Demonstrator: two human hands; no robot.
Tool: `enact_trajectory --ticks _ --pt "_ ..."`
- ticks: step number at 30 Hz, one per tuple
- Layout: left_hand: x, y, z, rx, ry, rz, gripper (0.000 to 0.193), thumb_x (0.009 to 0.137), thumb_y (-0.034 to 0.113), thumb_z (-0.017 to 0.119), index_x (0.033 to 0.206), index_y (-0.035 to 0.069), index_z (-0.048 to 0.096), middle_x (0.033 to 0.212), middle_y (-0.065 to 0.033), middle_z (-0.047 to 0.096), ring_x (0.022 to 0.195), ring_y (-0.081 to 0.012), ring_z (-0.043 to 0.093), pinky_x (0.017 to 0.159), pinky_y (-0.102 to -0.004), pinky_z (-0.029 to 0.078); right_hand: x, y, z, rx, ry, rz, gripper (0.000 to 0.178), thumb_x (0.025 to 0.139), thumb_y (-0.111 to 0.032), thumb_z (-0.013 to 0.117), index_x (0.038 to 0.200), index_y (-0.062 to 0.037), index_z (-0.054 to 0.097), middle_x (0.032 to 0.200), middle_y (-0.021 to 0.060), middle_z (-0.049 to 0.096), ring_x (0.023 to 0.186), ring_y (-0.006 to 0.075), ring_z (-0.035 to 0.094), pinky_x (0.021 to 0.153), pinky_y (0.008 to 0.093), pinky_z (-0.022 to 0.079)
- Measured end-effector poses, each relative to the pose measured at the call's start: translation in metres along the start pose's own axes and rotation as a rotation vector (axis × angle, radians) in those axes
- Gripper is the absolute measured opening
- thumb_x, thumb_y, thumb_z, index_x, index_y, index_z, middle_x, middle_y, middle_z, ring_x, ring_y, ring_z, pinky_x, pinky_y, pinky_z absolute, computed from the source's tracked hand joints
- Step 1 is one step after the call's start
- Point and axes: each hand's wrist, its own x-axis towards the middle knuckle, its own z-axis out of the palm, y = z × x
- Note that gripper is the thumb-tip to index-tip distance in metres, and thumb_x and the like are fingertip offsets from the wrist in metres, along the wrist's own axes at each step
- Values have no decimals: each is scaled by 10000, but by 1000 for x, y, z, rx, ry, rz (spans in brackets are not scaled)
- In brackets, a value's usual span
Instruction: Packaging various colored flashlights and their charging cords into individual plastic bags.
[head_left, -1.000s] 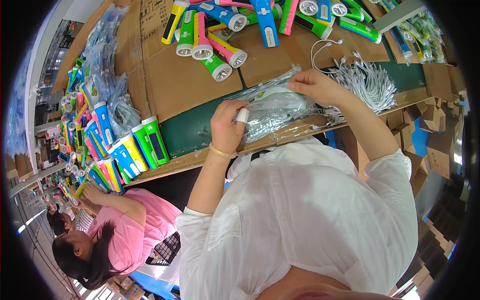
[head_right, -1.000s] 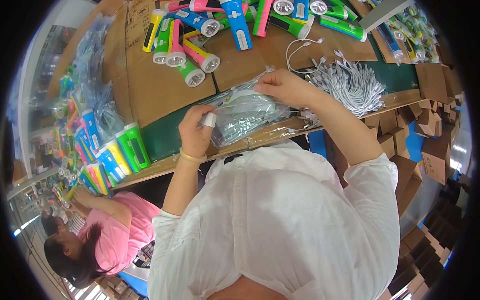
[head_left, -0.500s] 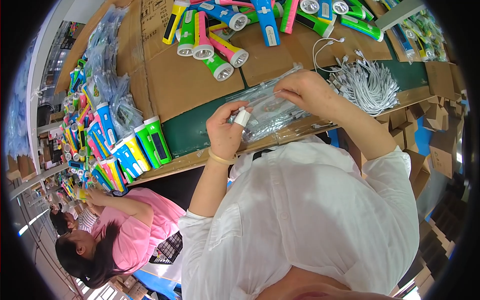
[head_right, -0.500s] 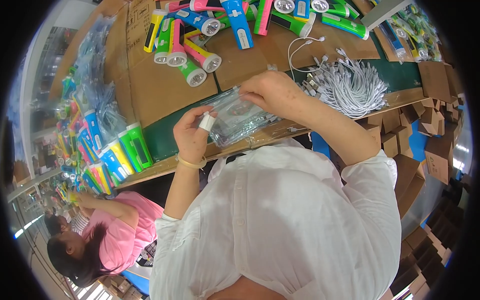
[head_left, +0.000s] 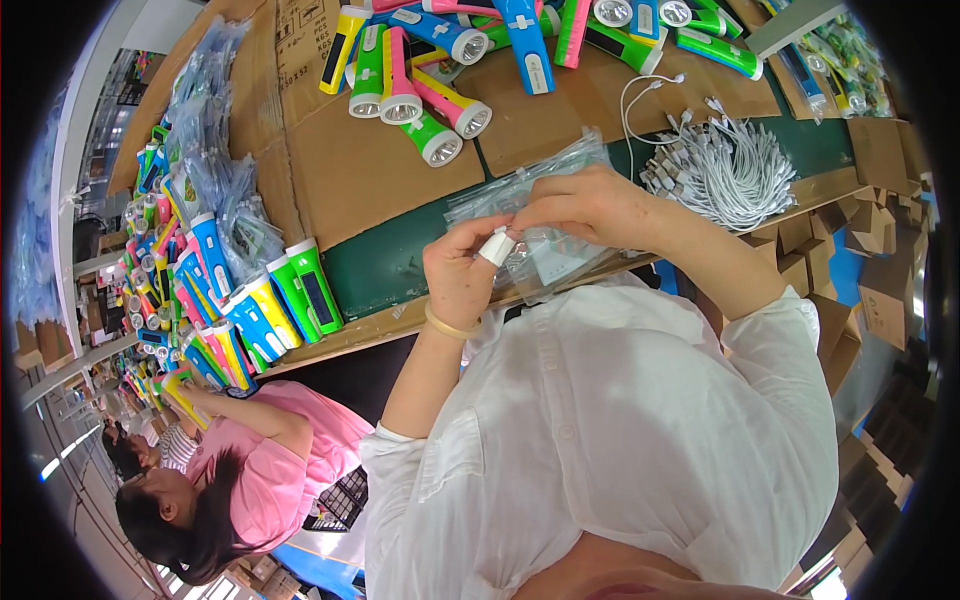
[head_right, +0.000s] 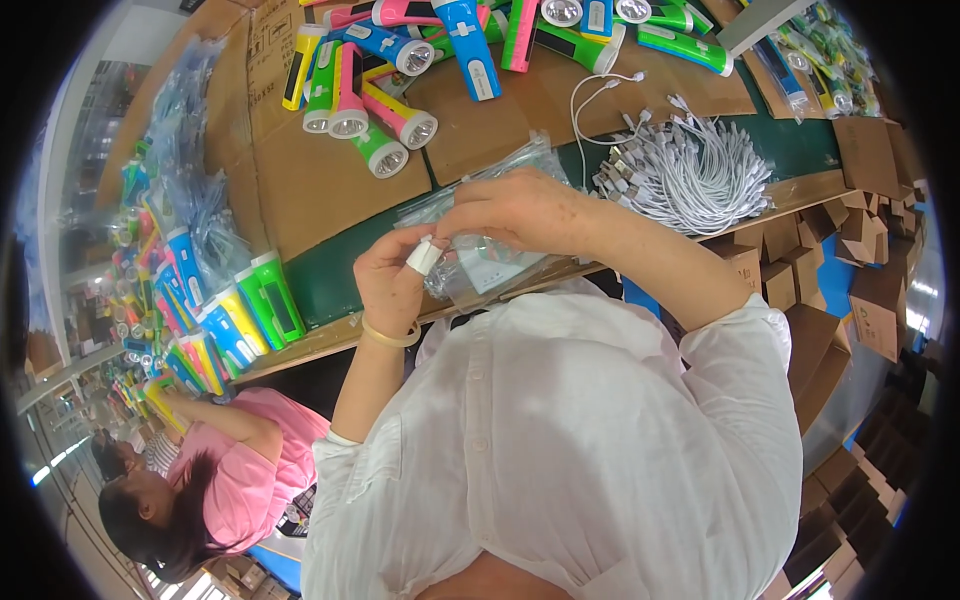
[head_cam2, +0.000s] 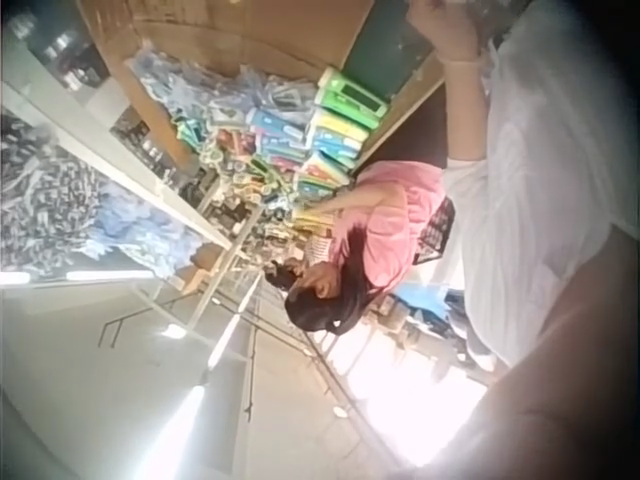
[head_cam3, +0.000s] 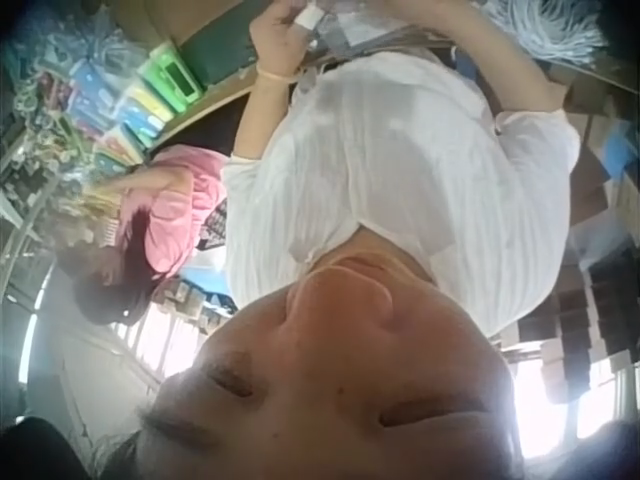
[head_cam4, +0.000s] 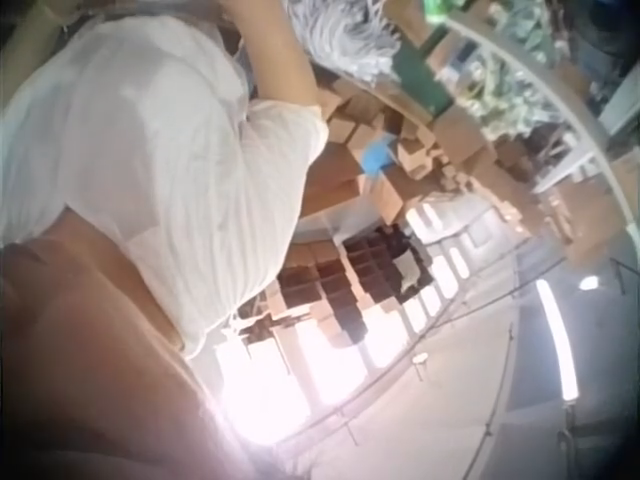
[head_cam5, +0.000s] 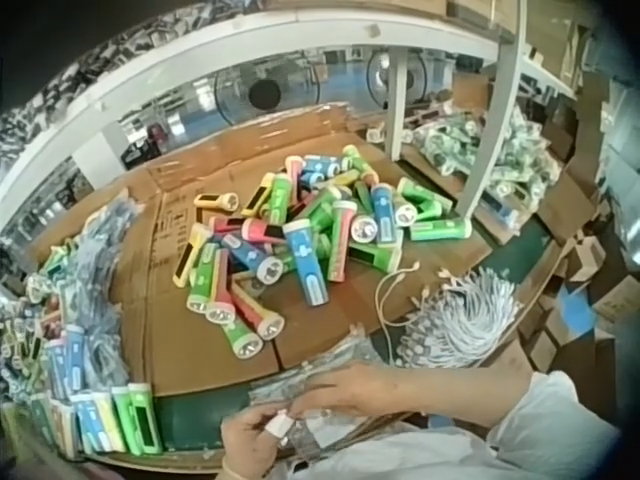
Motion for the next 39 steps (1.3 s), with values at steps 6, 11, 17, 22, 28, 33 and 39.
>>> enact_trajectory --ticks 6,11,17,22,28,33,39 --pt "0 5 4 -86 -10 18 123 884 -32 728 1007 -36 712 950 -113 752 816 -153 715 765 -270 564 -2 5 -4 20 -18 26 167 905 -116 679 1066 -155 659 950 47 652 833 295 664 678 407 536" --pt "8 12 0 455 -147 363 191 810 -24 731 989 43 726 911 -95 730 824 -215 707 748 -310 550 -2 7 -5 113 -79 72 135 901 -120 696 1026 -107 650 942 68 647 852 312 656 707 410 522" --pt "1 6 -16 545 -175 441 160 780 -12 745 930 38 720 873 -102 714 776 -238 686 717 -325 545 -18 36 -34 138 -316 223 138 882 -161 737 937 -45 686 887 98 657 842 309 644 726 408 507" --pt "-7 -5 -31 489 -94 254 96 802 2 740 891 31 719 886 -97 705 783 -200 651 724 -281 504 -29 93 -65 122 -40 327 270 880 -206 763 1091 -44 716 1056 74 680 870 201 648 795 337 517" --pt "2 -11 -12 540 -441 649 161 727 -27 699 876 28 674 1151 -128 679 878 -303 690 713 -353 550 74 102 -34 -354 446 702 812 809 -449 814 1416 -56 446 1219 143 613 995 292 692 838 386 565" --pt "-6 -2 -4 535 -540 619 292 679 -58 655 937 74 689 1109 -79 681 908 -283 683 725 -360 533 105 119 -35 -641 388 985 1008 758 -545 824 1453 -8 330 1204 212 637 1064 354 693 851 449 581" --pt "-9 -7 -15 401 -559 663 351 636 -88 613 943 66 685 1037 -64 705 870 -277 690 710 -359 537 71 130 -39 -438 302 916 868 828 -400 773 1469 18 363 1301 227 616 1011 334 707 862 423 573"
